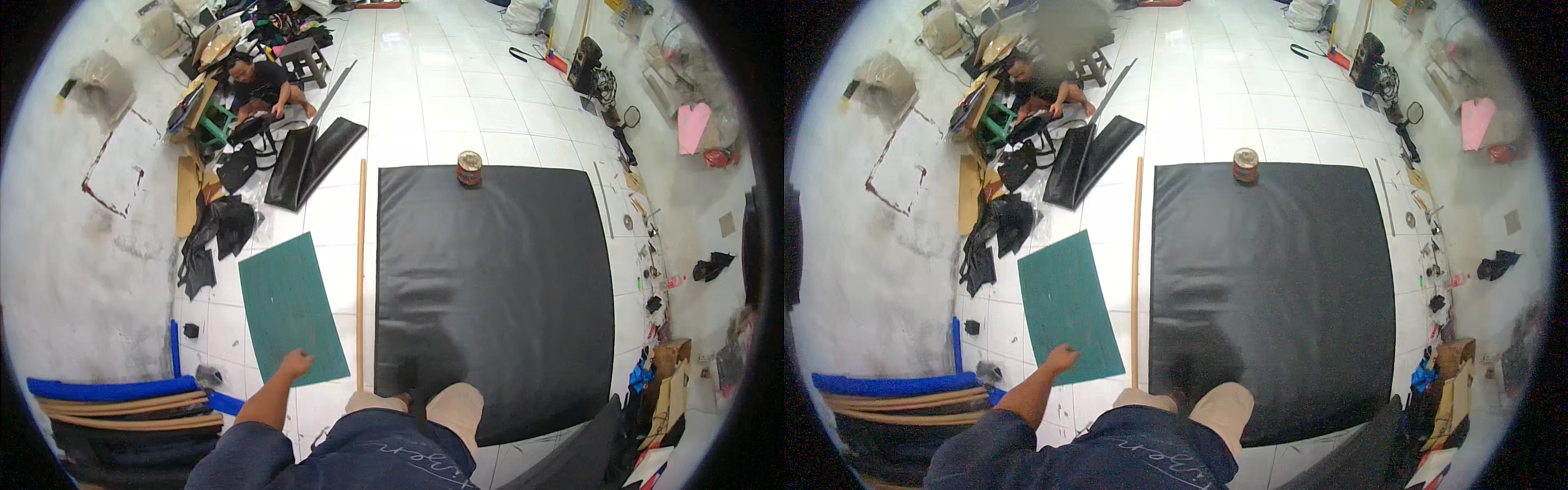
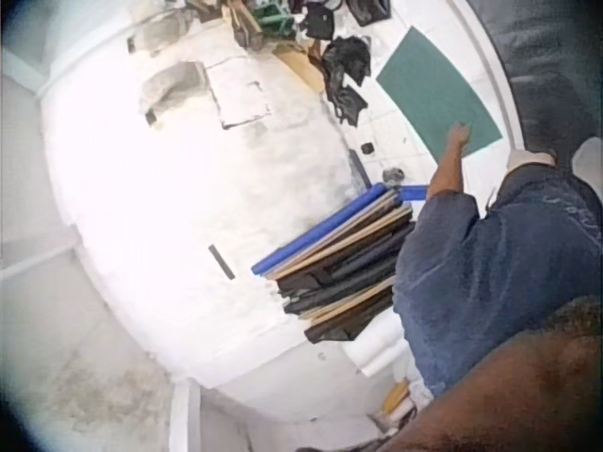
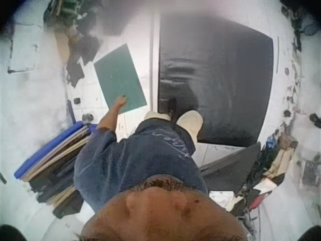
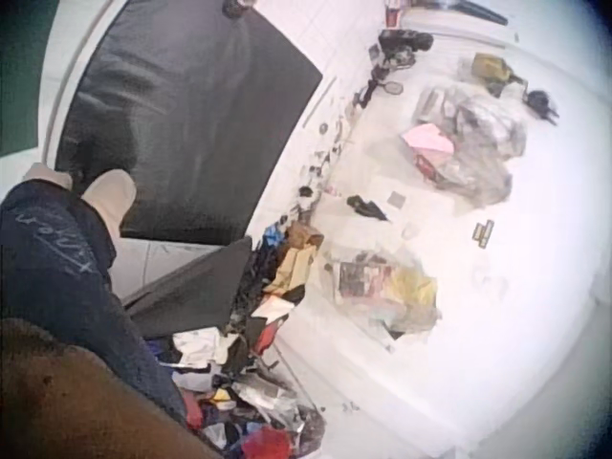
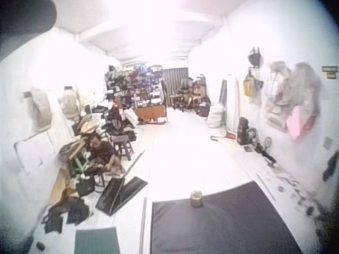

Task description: The person cuts a large sheet of dark textile material using shears on the floor of a workshop, aligning the material with a wooden rod and moving it as they proceed.

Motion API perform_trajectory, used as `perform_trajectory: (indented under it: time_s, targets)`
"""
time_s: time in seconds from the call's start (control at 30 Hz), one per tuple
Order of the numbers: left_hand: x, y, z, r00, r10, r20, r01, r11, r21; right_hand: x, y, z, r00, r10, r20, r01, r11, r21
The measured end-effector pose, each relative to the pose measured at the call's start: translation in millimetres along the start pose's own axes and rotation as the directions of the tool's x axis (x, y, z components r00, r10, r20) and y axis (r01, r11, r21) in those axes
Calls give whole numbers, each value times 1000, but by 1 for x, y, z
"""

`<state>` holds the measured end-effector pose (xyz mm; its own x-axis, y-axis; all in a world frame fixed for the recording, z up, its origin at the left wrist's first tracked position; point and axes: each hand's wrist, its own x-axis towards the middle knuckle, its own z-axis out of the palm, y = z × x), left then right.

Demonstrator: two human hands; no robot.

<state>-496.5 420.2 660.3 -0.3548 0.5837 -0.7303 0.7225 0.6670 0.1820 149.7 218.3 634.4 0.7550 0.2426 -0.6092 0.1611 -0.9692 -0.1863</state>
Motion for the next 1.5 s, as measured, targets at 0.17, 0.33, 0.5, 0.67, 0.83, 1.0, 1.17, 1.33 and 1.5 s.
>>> perform_trajectory:
  time_s: [0.17,0.33,0.5,0.67,0.83,1.0,1.17,1.33,1.5]
  targets:
    - [76,165,-35,968,235,90,-229,971,-65,45,-149,13,997,-62,40,63,998,-27]
    - [119,302,-81,942,335,25,-318,912,-258,108,-272,6,997,-76,35,79,991,-109]
    - [155,229,-119,981,127,-148,-163,951,-262,134,-397,12,987,-109,118,126,981,-150]
    - [166,203,-145,974,-113,194,119,993,-19,171,-482,8,996,-55,76,65,989,-135]
    - [256,255,-213,766,-443,466,514,857,-30,172,-485,10,978,208,18,-202,965,-169]
    - [424,407,-367,934,-252,253,197,954,224,133,-438,31,895,51,444,414,278,-867]
    - [585,694,-536,903,395,-167,-367,914,175,115,-630,87,967,242,-76,-253,889,-382]
    - [610,1031,-554,507,860,-63,-843,510,170,107,-790,52,765,644,24,-642,759,106]
    - [625,1189,-496,355,889,288,-926,376,-20,124,-849,91,693,720,-39,-712,692,123]
